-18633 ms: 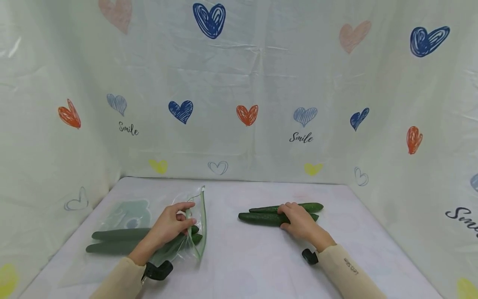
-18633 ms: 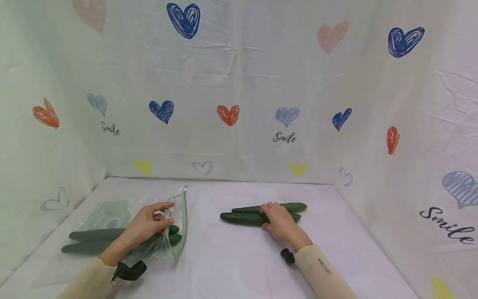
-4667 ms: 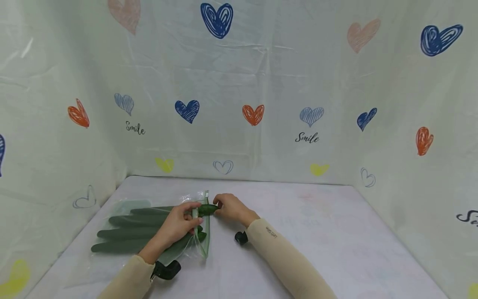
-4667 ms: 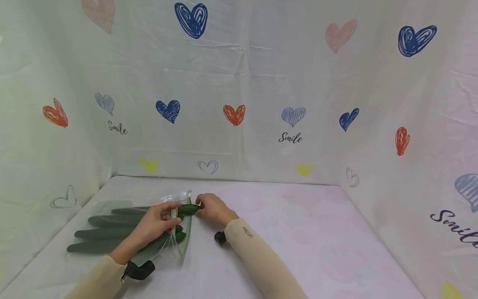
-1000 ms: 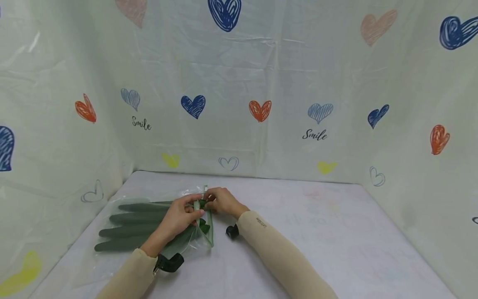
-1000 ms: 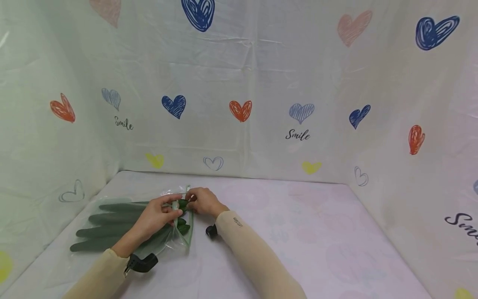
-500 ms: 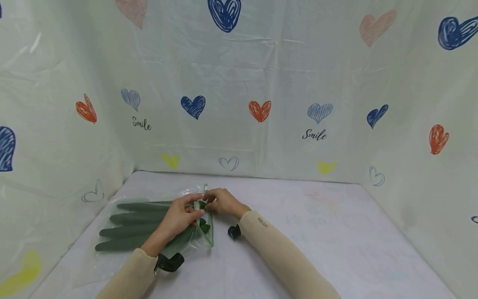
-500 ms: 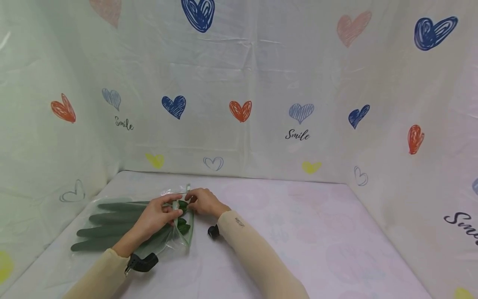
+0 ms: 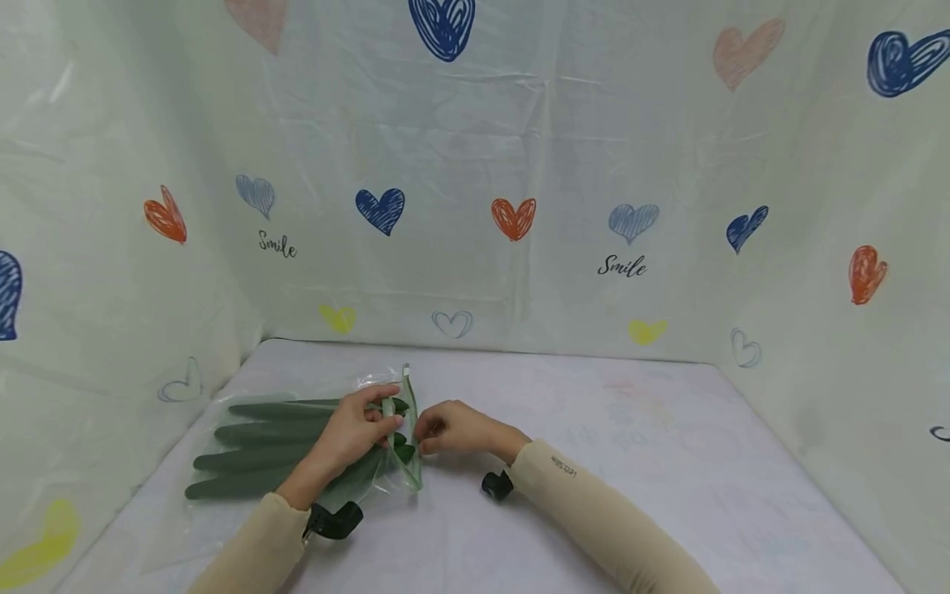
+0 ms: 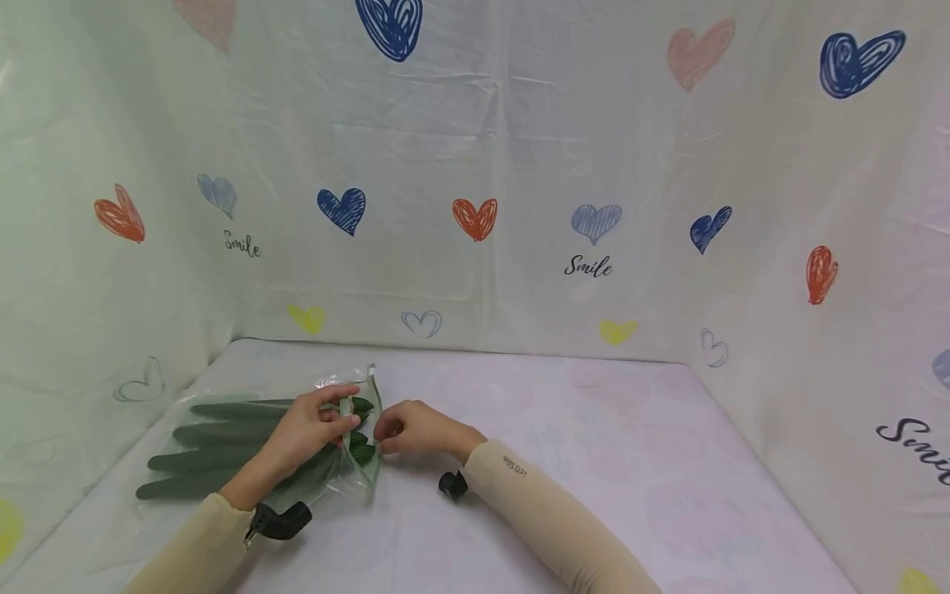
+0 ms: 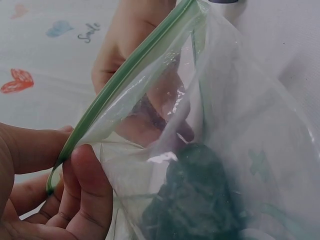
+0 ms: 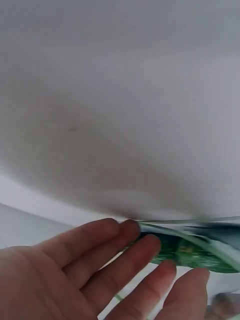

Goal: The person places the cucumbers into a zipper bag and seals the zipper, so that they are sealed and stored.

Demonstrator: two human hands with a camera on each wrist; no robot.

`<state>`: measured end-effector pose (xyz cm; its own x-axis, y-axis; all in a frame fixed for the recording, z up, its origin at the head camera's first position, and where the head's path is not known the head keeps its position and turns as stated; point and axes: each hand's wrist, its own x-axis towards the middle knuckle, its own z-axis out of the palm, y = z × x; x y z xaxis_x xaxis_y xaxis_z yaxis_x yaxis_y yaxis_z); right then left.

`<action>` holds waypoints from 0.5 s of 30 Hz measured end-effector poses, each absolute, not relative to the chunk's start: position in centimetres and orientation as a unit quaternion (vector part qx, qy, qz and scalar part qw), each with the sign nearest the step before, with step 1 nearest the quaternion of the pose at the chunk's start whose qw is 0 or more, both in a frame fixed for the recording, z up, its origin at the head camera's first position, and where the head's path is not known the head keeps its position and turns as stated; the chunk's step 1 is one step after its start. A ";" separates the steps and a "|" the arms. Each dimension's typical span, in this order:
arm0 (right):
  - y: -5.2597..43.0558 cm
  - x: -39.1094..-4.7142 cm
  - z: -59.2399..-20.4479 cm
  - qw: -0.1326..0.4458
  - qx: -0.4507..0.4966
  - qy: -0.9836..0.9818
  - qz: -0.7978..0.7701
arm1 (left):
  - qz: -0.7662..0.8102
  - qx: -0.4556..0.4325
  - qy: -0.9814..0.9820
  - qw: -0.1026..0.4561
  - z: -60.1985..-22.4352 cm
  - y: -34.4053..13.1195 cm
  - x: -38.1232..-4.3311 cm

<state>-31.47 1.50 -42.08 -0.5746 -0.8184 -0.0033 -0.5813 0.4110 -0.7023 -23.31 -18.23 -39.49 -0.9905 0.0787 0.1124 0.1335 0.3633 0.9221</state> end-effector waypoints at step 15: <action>0.0 -30.1 -41.7 0.083 -0.513 0.831 -0.199 | -0.564 -0.074 -0.822 0.030 -39.3 -18.2 -23.1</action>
